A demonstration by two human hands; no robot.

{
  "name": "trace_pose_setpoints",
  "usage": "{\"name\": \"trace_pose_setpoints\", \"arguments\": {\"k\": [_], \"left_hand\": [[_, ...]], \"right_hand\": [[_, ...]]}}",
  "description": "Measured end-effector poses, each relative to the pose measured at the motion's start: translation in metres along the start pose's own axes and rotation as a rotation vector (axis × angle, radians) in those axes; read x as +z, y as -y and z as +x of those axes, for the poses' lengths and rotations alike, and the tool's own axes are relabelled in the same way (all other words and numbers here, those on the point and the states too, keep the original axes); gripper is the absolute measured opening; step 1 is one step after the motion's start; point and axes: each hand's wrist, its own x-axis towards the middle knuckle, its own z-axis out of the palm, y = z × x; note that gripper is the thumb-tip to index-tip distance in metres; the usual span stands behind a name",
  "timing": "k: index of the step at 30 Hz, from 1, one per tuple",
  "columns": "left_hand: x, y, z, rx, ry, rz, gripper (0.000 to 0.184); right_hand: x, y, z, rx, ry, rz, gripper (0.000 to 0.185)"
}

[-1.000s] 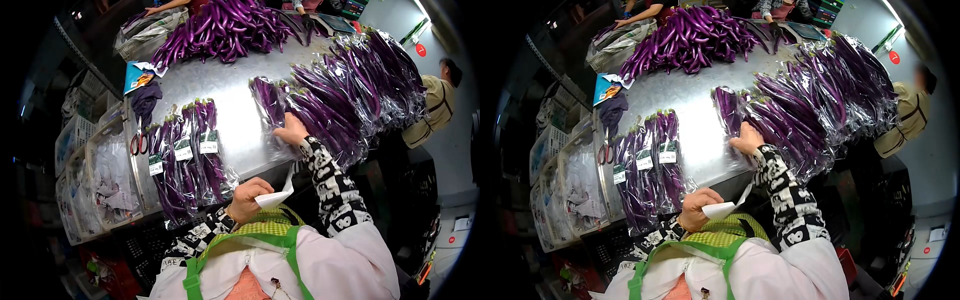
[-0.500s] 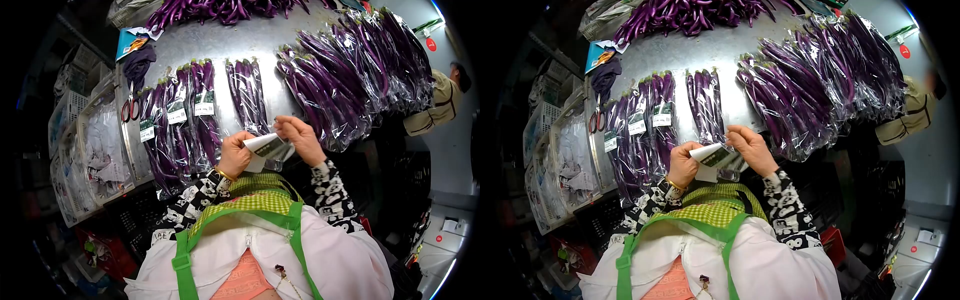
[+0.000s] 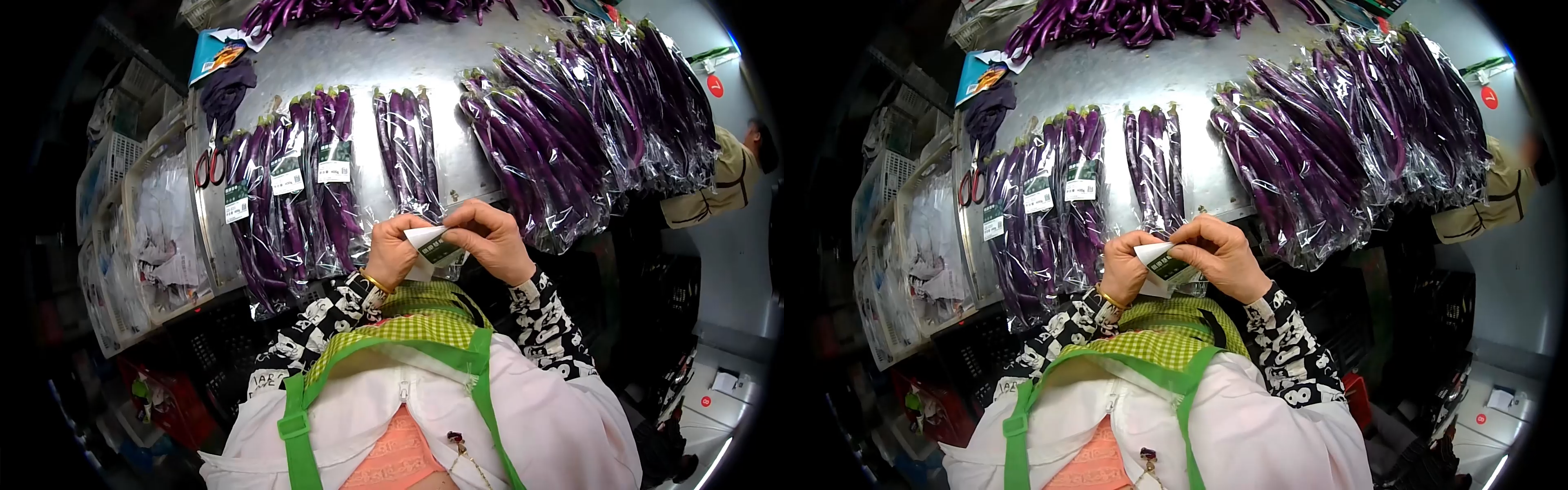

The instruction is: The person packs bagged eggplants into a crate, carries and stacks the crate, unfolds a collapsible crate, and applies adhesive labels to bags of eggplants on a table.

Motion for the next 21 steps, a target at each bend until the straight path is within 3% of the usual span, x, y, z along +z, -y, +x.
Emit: {"name": "trace_pose_setpoints", "arguments": {"k": [5, 6, 8, 10, 11, 12, 14, 15, 17, 18, 21], "left_hand": [[-0.011, 0.03, 0.004, -0.173, -0.054, 0.024, 0.013], [-0.019, 0.045, 0.004, -0.116, -0.036, 0.235, 0.019], [-0.022, 0.036, -0.003, -0.37, 0.052, 0.282, 0.024], [-0.029, 0.027, -0.013, -0.421, 0.236, 0.652, 0.036], [-0.029, 0.022, -0.016, -0.391, 0.344, 0.935, 0.035], [-0.028, 0.019, -0.02, -0.355, 0.452, 1.217, 0.033], [-0.024, 0.015, -0.031, -0.241, 0.502, 1.298, 0.028], [-0.021, 0.013, -0.034, -0.222, 0.435, 1.319, 0.02], [-0.023, 0.016, -0.039, 0.07, 0.237, 1.305, 0.016], [-0.024, 0.009, -0.036, 0.248, 0.154, 1.301, 0.016], [-0.021, -0.008, -0.026, 0.537, 0.132, 1.219, 0.019]], "right_hand": [[-0.001, -0.017, 0.019, -0.187, -0.015, -0.319, 0.007], [0.0, -0.023, 0.023, -0.234, -0.076, -0.376, 0.007], [-0.002, -0.031, 0.041, -0.224, -0.126, -0.348, 0.008], [-0.006, -0.044, 0.068, 0.11, -0.212, -0.037, 0.009], [-0.004, -0.045, 0.083, 0.268, -0.24, 0.186, 0.01], [-0.002, -0.065, 0.101, 0.253, -0.275, 0.242, 0.016], [-0.011, -0.132, 0.14, 0.111, -0.279, -0.482, 0.026], [-0.005, -0.133, 0.144, 0.211, -0.374, -0.615, 0.032], [0.01, -0.125, 0.154, 0.409, -0.482, -0.79, 0.044], [0.013, -0.164, 0.163, 0.165, -0.528, -0.498, 0.048], [0.044, -0.179, 0.183, 0.019, -0.351, -0.302, 0.046]]}}
